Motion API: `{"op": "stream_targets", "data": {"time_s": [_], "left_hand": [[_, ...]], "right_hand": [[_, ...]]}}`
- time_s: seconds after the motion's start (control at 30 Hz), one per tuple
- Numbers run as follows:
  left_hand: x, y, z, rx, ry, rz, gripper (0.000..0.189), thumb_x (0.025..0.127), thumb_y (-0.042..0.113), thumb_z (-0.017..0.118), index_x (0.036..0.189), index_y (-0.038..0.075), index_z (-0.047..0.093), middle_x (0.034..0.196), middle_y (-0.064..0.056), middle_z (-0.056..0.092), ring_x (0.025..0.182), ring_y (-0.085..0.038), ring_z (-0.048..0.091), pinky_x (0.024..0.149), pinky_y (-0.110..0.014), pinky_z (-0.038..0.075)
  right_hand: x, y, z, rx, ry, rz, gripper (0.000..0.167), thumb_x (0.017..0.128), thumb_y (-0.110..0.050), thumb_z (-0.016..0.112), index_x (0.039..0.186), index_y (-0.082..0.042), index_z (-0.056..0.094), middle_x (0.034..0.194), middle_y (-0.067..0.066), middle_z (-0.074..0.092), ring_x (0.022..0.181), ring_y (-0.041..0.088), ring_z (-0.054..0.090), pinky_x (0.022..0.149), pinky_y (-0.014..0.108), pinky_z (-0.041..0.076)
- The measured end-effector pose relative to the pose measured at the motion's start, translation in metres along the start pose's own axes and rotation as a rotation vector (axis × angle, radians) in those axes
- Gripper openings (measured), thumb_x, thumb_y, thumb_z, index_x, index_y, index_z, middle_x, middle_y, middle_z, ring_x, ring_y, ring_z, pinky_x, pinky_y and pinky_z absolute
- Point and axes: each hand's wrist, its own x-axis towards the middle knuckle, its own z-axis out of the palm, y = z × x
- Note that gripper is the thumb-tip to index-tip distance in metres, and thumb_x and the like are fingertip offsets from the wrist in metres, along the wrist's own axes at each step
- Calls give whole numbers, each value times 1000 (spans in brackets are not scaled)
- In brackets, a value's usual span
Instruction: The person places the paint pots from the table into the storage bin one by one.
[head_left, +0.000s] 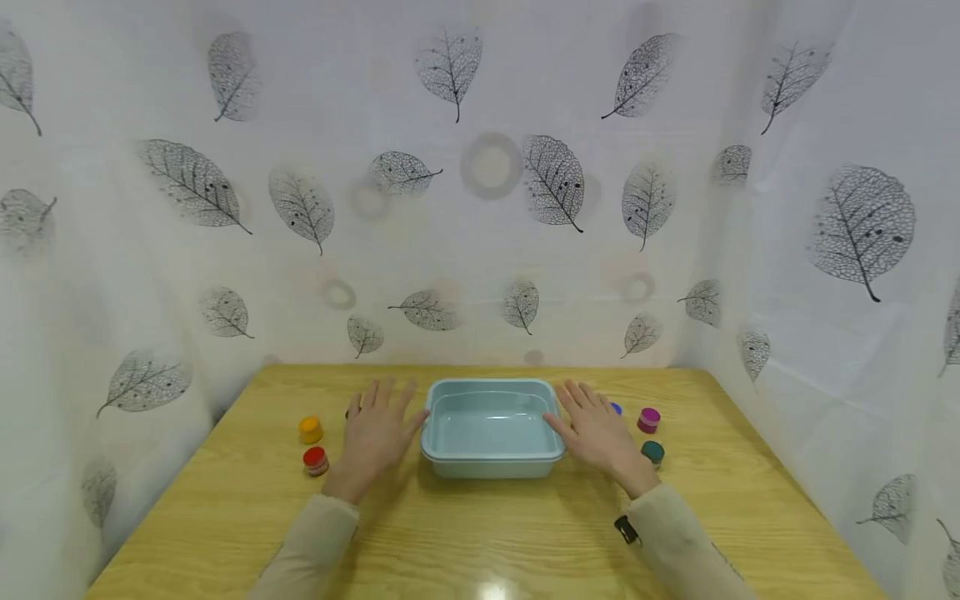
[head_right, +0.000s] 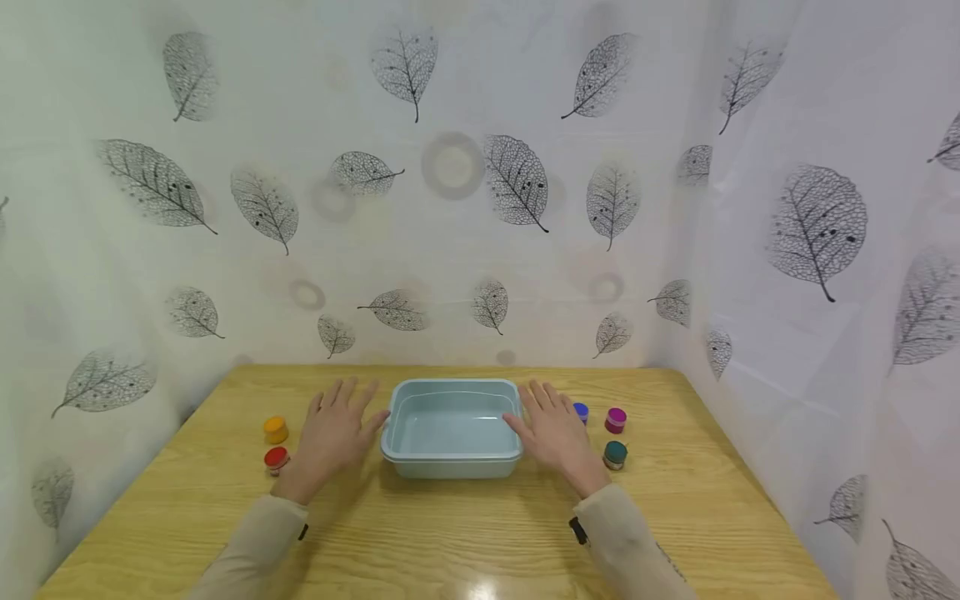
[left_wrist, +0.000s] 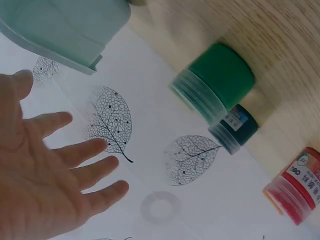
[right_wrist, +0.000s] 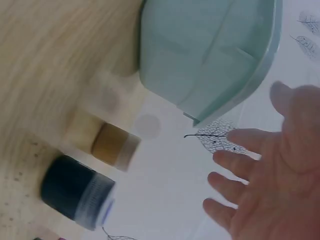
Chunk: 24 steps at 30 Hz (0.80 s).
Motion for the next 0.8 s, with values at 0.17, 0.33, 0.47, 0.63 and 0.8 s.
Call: {"op": "stream_targets", "data": {"time_s": [0.17, 0.33, 0.47, 0.63, 0.8], "left_hand": [[6, -6, -1, -91, 142, -5, 54, 99, 47, 52, 140, 12, 52, 140, -20, 53, 129, -41, 49, 107, -60, 41], [10, -24, 2, -389, 146, -57, 44, 99, 37, 57, 132, 8, 58, 130, -17, 61, 118, -34, 58, 97, -53, 51], [9, -41, 7, -628, 110, -105, 37, 99, 31, 59, 127, 7, 61, 122, -14, 65, 113, -29, 59, 96, -47, 53], [3, -57, 10, -739, 47, -143, 36, 98, 26, 61, 124, 3, 62, 122, -17, 65, 112, -31, 60, 98, -47, 51], [-3, -70, 12, -842, -56, -208, 37, 97, 22, 62, 127, 1, 61, 126, -18, 62, 116, -30, 58, 99, -45, 50]], "right_hand": [[3, 5, 6, 200, 130, 32, 55, 101, -42, 52, 142, -6, 50, 144, 18, 52, 132, 39, 48, 110, 57, 40], [2, 7, 11, 506, 166, 113, 38, 94, -26, 66, 125, -4, 64, 123, 16, 66, 107, 30, 63, 90, 42, 57], [-1, 10, 15, 766, 76, 191, 38, 93, -22, 68, 125, -2, 64, 127, 19, 62, 110, 28, 62, 88, 34, 58], [-5, 17, 19, 1029, -15, 247, 48, 91, -16, 70, 134, 0, 56, 140, 21, 51, 128, 38, 51, 95, 32, 55], [-9, 21, 19, 1151, -85, 274, 59, 89, -11, 72, 142, -1, 47, 151, 20, 40, 142, 43, 33, 102, 34, 51]]}}
